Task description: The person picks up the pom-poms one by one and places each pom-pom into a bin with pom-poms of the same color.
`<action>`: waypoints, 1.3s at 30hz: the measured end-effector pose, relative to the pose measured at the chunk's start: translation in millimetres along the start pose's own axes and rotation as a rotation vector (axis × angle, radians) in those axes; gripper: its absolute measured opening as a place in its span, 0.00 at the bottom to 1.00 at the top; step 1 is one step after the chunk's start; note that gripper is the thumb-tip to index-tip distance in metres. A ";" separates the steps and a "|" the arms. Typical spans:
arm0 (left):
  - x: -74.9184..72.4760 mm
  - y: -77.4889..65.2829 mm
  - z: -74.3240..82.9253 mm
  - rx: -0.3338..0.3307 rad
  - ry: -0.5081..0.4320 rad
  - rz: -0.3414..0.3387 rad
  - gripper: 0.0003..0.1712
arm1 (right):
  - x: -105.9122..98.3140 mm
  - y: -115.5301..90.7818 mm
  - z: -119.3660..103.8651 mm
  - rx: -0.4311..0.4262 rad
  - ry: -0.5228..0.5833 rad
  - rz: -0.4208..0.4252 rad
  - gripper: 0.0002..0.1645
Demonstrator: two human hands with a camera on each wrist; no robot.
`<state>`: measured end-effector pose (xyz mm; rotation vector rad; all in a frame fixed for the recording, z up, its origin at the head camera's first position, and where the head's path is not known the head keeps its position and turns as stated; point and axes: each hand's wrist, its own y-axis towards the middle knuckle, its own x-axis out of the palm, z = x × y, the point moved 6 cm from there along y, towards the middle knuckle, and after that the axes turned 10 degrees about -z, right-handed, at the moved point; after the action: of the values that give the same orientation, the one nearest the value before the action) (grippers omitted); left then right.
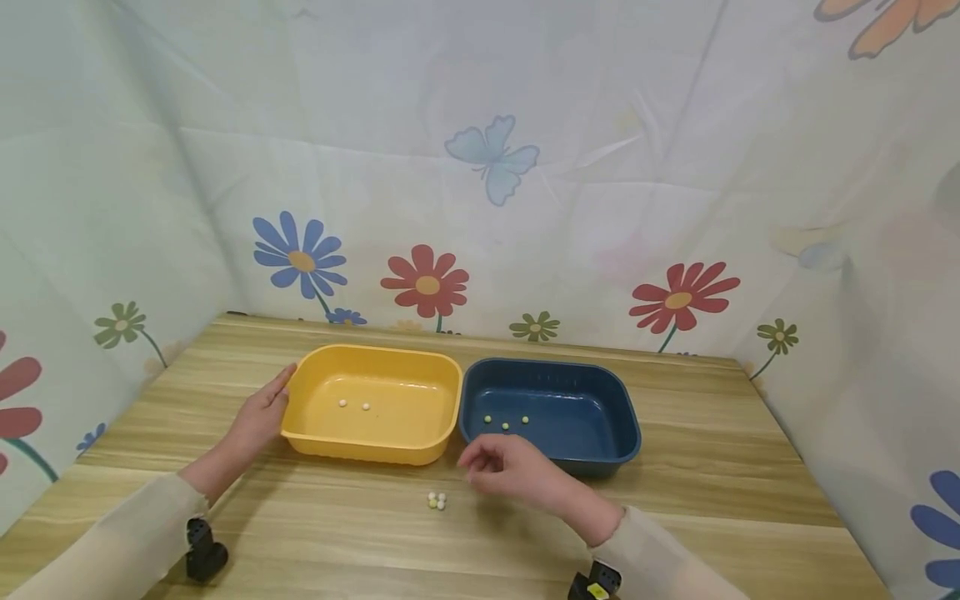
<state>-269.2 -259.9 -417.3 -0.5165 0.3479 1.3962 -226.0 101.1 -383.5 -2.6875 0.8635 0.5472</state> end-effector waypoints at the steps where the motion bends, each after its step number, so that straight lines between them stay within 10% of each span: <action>1: 0.0 0.0 -0.3 0.003 0.000 0.000 0.32 | 2.1 1.7 1.8 0.005 -0.015 0.005 0.14; 39: 0.7 0.8 -0.3 -0.003 -0.016 -0.011 0.32 | 41.7 35.1 17.5 0.047 -0.338 -0.063 0.05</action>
<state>-269.8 -259.4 -418.1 -0.5085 0.3301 1.3900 -220.5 58.8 -421.7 -2.4683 0.6857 0.9203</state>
